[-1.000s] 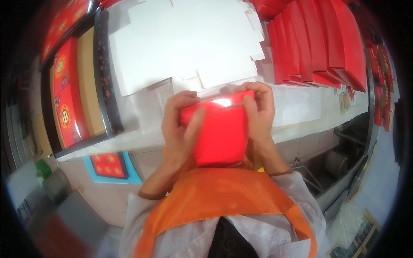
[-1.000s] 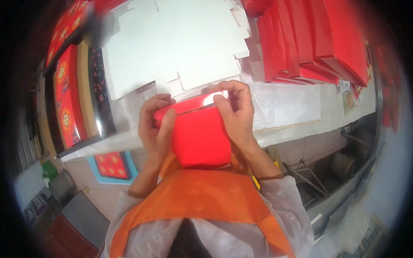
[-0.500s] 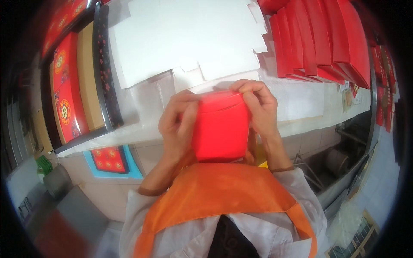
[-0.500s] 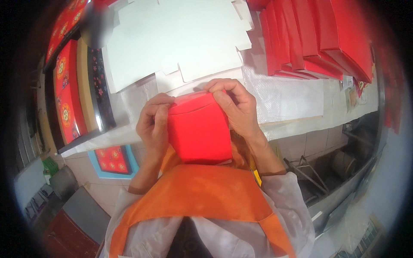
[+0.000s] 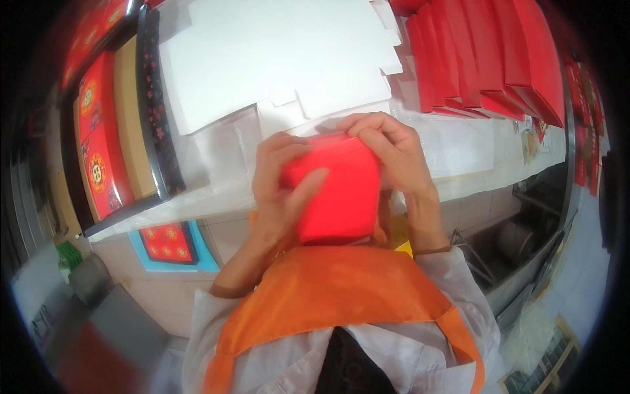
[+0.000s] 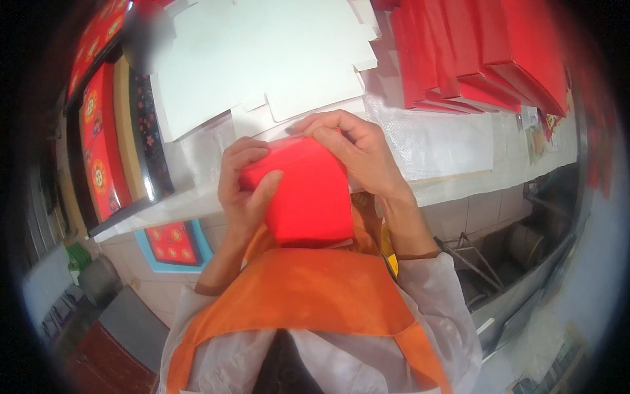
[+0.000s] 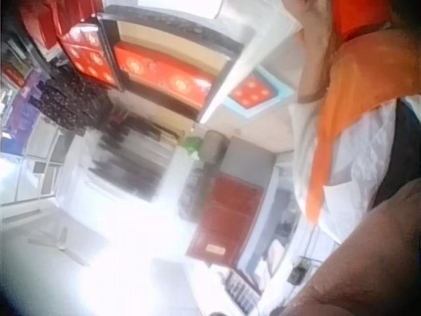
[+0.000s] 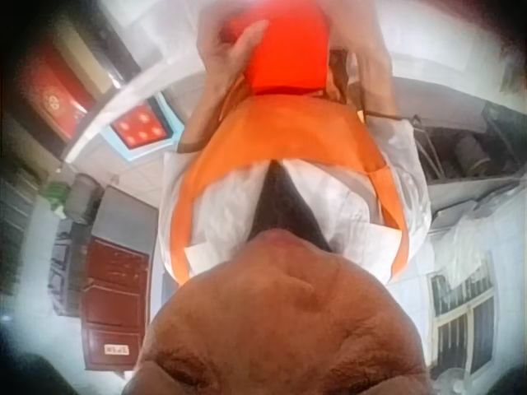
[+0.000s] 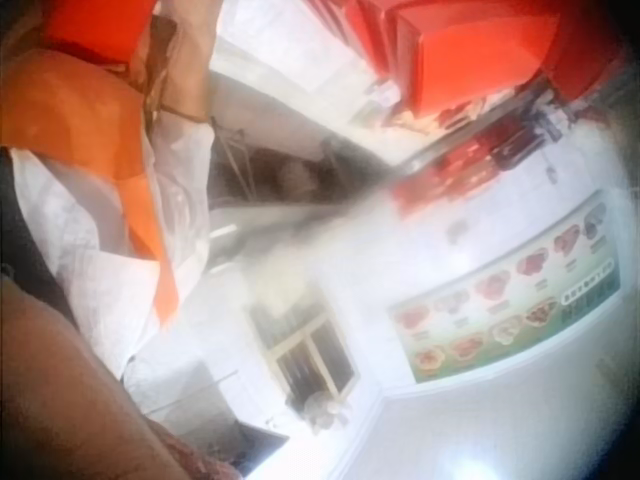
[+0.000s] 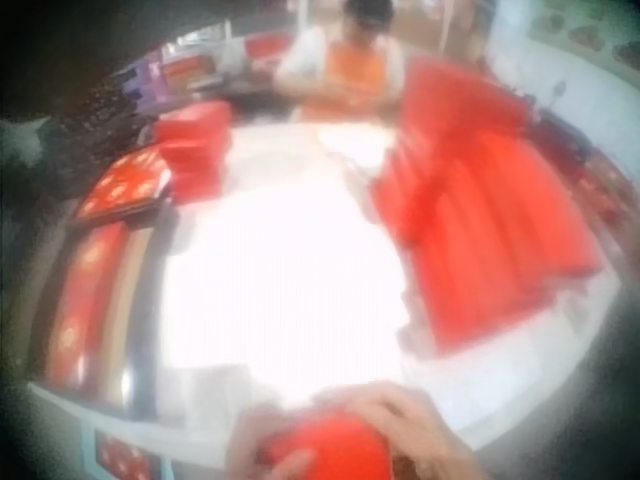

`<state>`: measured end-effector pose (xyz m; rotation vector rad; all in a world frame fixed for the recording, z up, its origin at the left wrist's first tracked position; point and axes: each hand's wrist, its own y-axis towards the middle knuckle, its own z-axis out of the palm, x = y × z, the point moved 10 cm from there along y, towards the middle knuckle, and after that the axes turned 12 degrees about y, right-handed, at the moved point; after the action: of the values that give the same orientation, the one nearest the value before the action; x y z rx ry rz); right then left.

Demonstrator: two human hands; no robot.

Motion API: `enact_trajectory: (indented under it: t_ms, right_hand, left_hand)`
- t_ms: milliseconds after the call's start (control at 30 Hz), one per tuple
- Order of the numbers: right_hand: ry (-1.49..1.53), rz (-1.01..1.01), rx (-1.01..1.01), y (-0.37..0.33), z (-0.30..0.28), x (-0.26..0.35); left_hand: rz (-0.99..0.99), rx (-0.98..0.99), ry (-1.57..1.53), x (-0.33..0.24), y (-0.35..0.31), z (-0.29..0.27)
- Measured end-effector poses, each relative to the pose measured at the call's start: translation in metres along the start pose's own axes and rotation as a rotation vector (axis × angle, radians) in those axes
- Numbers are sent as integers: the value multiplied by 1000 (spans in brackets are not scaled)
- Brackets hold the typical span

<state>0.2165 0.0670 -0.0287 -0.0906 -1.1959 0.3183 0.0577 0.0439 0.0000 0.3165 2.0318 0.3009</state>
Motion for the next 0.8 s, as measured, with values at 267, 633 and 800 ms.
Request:
enact_trajectory:
  t_ms: [267,633,800]
  right_hand:
    - [-36,-83,-7,-8,-4,-8]
    - [-49,-238,-29,-23,0,-5]
    - [-190,-725,223,-59,26,80]
  left_hand:
    - [-63,-6,-64,7,-3,0]
    - [-72,487,281,-14,31,13]
    - [-193,859,301,-24,47,9]
